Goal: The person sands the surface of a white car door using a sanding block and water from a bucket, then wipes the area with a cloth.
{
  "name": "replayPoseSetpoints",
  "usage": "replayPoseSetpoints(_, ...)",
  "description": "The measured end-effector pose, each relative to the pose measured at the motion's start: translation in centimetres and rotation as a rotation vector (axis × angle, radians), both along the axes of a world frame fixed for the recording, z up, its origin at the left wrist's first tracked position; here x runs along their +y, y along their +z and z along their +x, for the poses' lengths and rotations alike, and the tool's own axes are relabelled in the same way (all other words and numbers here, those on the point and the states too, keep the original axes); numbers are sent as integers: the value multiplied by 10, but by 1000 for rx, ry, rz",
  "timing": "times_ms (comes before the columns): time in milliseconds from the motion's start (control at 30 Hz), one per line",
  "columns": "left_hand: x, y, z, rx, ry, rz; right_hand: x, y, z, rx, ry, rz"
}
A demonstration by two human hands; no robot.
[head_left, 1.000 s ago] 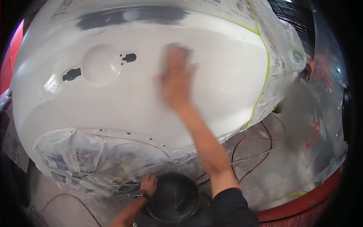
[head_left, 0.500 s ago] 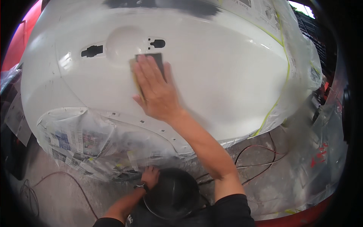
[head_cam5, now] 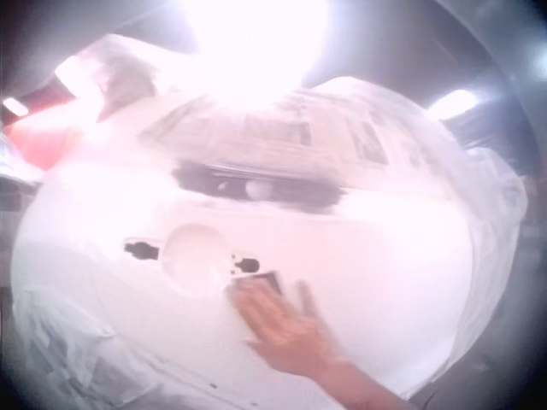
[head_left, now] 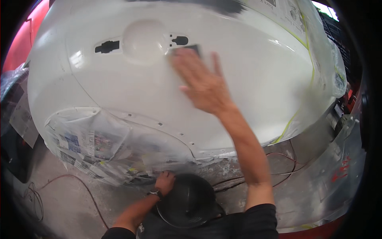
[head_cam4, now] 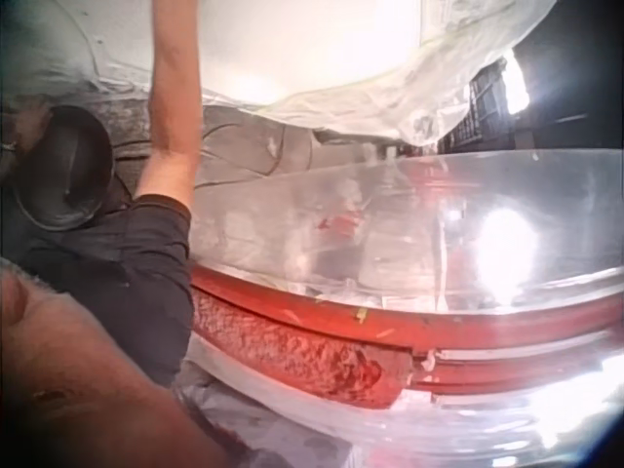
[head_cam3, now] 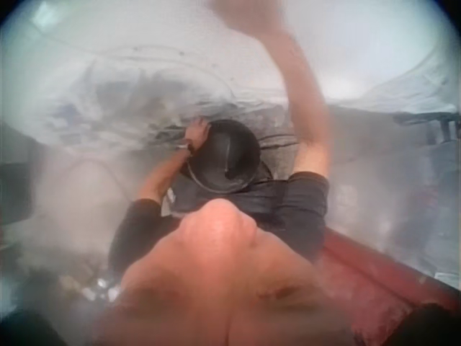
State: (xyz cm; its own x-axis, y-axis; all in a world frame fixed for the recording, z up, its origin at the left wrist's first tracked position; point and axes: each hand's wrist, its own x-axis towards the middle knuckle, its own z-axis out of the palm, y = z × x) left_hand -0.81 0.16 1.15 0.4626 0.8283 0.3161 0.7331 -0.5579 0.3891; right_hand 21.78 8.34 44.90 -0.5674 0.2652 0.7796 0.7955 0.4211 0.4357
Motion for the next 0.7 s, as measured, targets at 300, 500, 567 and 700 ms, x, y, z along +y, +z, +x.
replayPoseSetpoints(300,0,-6,4,8,-21,29,4,-6,-32,135,146,-43)
replayPoseSetpoints(500,8,-11,11,3,-83,77,3,-24,43,318,-52,146)
replayPoseSetpoints(567,8,-11,12,-10,-69,57,13,-28,-28,358,177,106)
replayPoseSetpoints(700,3,-6,1,35,-36,50,5,-9,-49,90,186,-73)
